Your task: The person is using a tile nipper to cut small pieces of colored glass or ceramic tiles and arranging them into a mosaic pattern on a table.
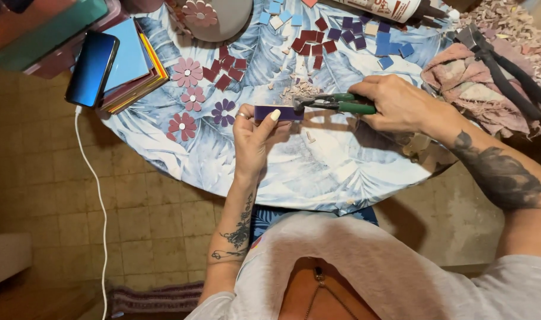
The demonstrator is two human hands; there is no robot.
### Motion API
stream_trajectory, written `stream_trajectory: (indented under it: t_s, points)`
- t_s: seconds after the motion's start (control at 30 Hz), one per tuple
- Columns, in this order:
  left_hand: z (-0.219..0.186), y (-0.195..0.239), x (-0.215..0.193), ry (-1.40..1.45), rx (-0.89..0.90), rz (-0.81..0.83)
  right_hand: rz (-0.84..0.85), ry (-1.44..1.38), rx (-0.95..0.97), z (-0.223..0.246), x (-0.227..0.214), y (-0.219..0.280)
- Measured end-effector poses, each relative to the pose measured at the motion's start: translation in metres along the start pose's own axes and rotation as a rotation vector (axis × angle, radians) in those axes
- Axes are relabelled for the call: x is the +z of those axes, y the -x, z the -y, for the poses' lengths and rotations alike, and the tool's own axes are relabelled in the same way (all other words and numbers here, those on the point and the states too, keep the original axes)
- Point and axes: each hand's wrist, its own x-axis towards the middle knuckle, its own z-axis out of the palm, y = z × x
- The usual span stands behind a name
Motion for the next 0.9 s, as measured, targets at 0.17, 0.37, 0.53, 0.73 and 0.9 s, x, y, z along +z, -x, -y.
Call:
stream_trajectory:
  t_s: [0.17,0.37,0.53,0.73,0.9]
  points:
    - [0.0034,0.0002,-0.0017,0.005,0.007,0.007,0.008,-0.024,-0.004,-0.0021,0.0022,0.0007]
    - [0.0049,0.0,-0.0023,-0.005,0.009,0.018,0.002,-0.007,-0.007,-0.0049,0.0043,0.0003]
    - [0.0069,0.001,-0.0028,0.007,0.014,0.008,0.01,-0.01,0.005,-0.0039,0.0048,0.0]
    - [0.0063,0.0029,-0.0023,0.002,0.018,0.01,0.016,-0.004,0.007,-0.0018,0.0036,-0.0001]
    - [0.0061,0.0023,-0.0033,0.003,0.016,0.018,0.007,-0.019,-0.004,0.0012,0.0031,-0.0022]
